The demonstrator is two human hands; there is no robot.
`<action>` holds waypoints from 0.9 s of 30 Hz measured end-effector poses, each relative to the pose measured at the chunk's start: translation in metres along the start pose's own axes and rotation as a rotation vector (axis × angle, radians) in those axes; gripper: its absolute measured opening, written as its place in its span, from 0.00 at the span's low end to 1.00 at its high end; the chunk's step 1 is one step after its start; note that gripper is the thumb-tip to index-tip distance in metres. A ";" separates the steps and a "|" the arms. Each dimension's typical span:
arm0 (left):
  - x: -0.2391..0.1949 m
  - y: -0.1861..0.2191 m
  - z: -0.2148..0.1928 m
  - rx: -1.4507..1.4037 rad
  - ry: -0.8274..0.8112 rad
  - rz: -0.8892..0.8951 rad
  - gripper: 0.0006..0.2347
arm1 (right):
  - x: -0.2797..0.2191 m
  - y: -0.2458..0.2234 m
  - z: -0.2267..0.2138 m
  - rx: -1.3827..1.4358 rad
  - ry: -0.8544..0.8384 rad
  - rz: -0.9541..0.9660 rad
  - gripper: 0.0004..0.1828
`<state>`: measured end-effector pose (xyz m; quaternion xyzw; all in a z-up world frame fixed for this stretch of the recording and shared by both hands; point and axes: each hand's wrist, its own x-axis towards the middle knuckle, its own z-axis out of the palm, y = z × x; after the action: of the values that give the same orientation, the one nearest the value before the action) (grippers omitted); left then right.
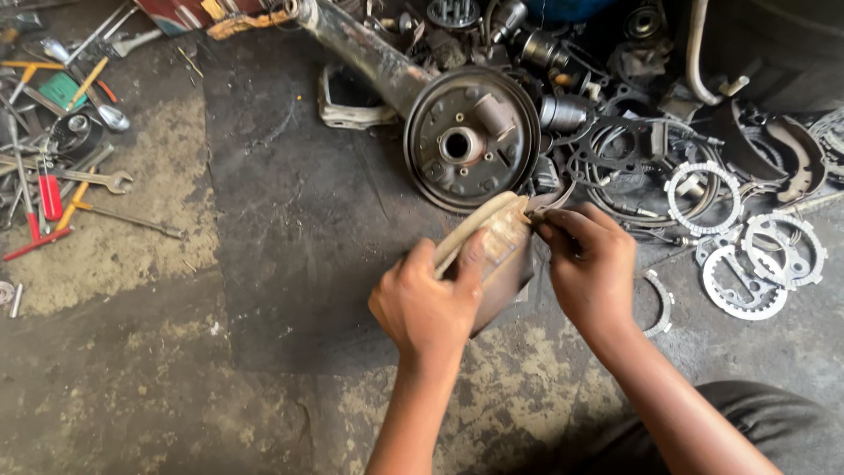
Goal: The person scrubs a rusty brake drum with a wire brush, then wipes it with a cloth. They continue to scrub the drum's surface and edges with the wire brush.
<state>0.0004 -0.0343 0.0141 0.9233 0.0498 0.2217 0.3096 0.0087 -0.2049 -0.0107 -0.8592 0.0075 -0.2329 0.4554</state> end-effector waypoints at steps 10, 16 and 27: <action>-0.008 0.005 0.000 0.000 0.045 0.182 0.24 | -0.004 0.004 -0.003 -0.085 -0.003 -0.030 0.07; -0.006 0.005 -0.003 -0.004 0.073 0.190 0.25 | -0.007 0.000 -0.010 -0.008 -0.014 -0.010 0.07; -0.003 -0.011 0.007 -0.019 -0.011 0.204 0.27 | -0.011 0.000 -0.006 -0.043 0.017 -0.006 0.07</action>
<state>0.0016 -0.0295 0.0015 0.9219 -0.0482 0.2473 0.2945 -0.0037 -0.2069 -0.0125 -0.8669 0.0140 -0.2411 0.4360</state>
